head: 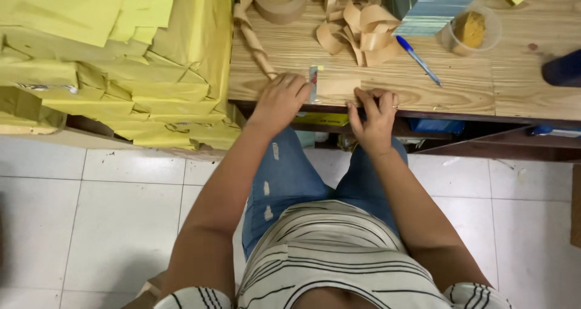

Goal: The person applies adhesive strips to small paper or cardboard items, using a roll of tape and a small tool to press them down.

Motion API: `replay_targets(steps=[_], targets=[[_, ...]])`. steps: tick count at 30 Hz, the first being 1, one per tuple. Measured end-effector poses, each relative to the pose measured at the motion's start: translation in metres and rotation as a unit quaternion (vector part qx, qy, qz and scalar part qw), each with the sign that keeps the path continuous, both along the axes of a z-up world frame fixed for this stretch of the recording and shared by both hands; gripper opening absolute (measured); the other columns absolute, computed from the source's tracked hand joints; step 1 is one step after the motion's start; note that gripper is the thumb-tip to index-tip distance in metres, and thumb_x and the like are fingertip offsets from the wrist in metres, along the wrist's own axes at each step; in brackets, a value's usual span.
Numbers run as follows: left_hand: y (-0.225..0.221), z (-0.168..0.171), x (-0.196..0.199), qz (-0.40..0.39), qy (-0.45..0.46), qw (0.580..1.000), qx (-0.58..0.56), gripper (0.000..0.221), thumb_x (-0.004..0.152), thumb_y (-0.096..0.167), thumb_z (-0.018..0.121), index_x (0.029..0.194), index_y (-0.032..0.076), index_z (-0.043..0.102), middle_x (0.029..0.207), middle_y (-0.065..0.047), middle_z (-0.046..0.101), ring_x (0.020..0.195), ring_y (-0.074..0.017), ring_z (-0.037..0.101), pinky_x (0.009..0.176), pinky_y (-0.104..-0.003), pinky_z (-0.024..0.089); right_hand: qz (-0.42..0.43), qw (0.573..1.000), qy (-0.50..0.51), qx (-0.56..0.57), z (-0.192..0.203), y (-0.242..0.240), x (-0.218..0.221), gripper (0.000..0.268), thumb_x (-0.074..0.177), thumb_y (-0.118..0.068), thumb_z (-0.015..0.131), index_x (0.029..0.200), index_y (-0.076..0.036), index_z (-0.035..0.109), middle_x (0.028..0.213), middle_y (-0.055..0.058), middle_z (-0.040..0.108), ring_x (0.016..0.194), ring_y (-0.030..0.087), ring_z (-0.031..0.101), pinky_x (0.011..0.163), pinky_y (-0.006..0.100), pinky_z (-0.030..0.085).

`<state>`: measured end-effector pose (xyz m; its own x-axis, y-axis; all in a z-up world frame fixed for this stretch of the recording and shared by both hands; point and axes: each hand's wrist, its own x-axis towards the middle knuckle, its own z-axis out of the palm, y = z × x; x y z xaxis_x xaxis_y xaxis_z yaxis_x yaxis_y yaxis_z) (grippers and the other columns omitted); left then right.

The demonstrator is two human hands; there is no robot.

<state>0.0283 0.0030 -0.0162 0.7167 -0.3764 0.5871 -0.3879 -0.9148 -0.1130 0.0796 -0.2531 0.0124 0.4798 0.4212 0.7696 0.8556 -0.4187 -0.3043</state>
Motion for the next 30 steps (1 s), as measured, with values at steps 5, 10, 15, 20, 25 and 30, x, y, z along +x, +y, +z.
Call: replay_targets(steps=[5, 10, 15, 20, 25, 30], targets=[[0.002, 0.002, -0.023, -0.028, -0.060, 0.997, -0.036, 0.062, 0.086, 0.045, 0.082, 0.125, 0.001, 0.063, 0.122, -0.019, 0.063, 0.120, -0.0367, 0.063, 0.106, -0.050, 0.049, -0.001, 1.000, -0.004, 0.009, 0.004, 0.002, -0.001, 0.029, 0.097, -0.023, 0.077, 0.118, -0.004, 0.074, 0.102, 0.014, 0.053, 0.098, 0.036, 0.056, 0.088, 0.047, 0.045], [0.002, 0.012, -0.026, -0.018, -0.060, 0.998, -0.008, 0.082, 0.075, 0.034, 0.094, 0.139, -0.002, 0.056, 0.138, -0.024, 0.059, 0.132, -0.0405, 0.057, 0.113, -0.049, 0.046, -0.009, 1.000, -0.022, 0.019, 0.015, 0.005, -0.008, 0.028, 0.097, -0.023, 0.076, 0.116, -0.003, 0.074, 0.102, 0.013, 0.053, 0.096, 0.036, 0.057, 0.088, 0.046, 0.046], [-0.003, 0.017, -0.027, 0.006, -0.078, 0.997, 0.021, 0.074, 0.077, 0.024, 0.093, 0.139, 0.003, 0.060, 0.137, -0.021, 0.061, 0.132, -0.0394, 0.057, 0.114, -0.048, 0.046, -0.013, 1.000, -0.007, 0.009, 0.013, 0.004, -0.007, 0.028, 0.097, -0.023, 0.076, 0.117, -0.003, 0.074, 0.103, 0.013, 0.052, 0.099, 0.036, 0.056, 0.091, 0.048, 0.046], [-0.003, 0.011, -0.024, 0.009, -0.090, 0.996, 0.012, 0.063, 0.092, 0.035, 0.080, 0.144, 0.007, 0.058, 0.147, -0.018, 0.057, 0.138, -0.0377, 0.052, 0.118, -0.048, 0.041, -0.011, 1.000, -0.016, 0.017, 0.016, 0.005, -0.008, 0.029, 0.097, -0.023, 0.076, 0.118, -0.003, 0.074, 0.103, 0.013, 0.052, 0.097, 0.036, 0.056, 0.090, 0.048, 0.047], [-0.003, 0.009, -0.024, 0.012, -0.073, 0.997, 0.008, 0.061, 0.098, 0.042, 0.071, 0.146, 0.007, 0.057, 0.151, -0.016, 0.055, 0.142, -0.0362, 0.048, 0.120, -0.047, 0.038, -0.012, 0.999, -0.023, 0.021, 0.019, 0.006, -0.009, 0.028, 0.098, -0.024, 0.075, 0.117, -0.003, 0.074, 0.101, 0.012, 0.052, 0.095, 0.037, 0.056, 0.089, 0.048, 0.047], [-0.002, 0.009, -0.023, 0.018, -0.080, 0.997, 0.013, 0.063, 0.096, 0.044, 0.073, 0.143, 0.005, 0.059, 0.149, -0.017, 0.057, 0.139, -0.0358, 0.052, 0.119, -0.047, 0.039, -0.007, 0.999, -0.031, 0.026, 0.018, 0.006, -0.007, 0.029, 0.098, -0.023, 0.076, 0.117, -0.001, 0.074, 0.101, 0.014, 0.052, 0.094, 0.038, 0.057, 0.086, 0.049, 0.047]])
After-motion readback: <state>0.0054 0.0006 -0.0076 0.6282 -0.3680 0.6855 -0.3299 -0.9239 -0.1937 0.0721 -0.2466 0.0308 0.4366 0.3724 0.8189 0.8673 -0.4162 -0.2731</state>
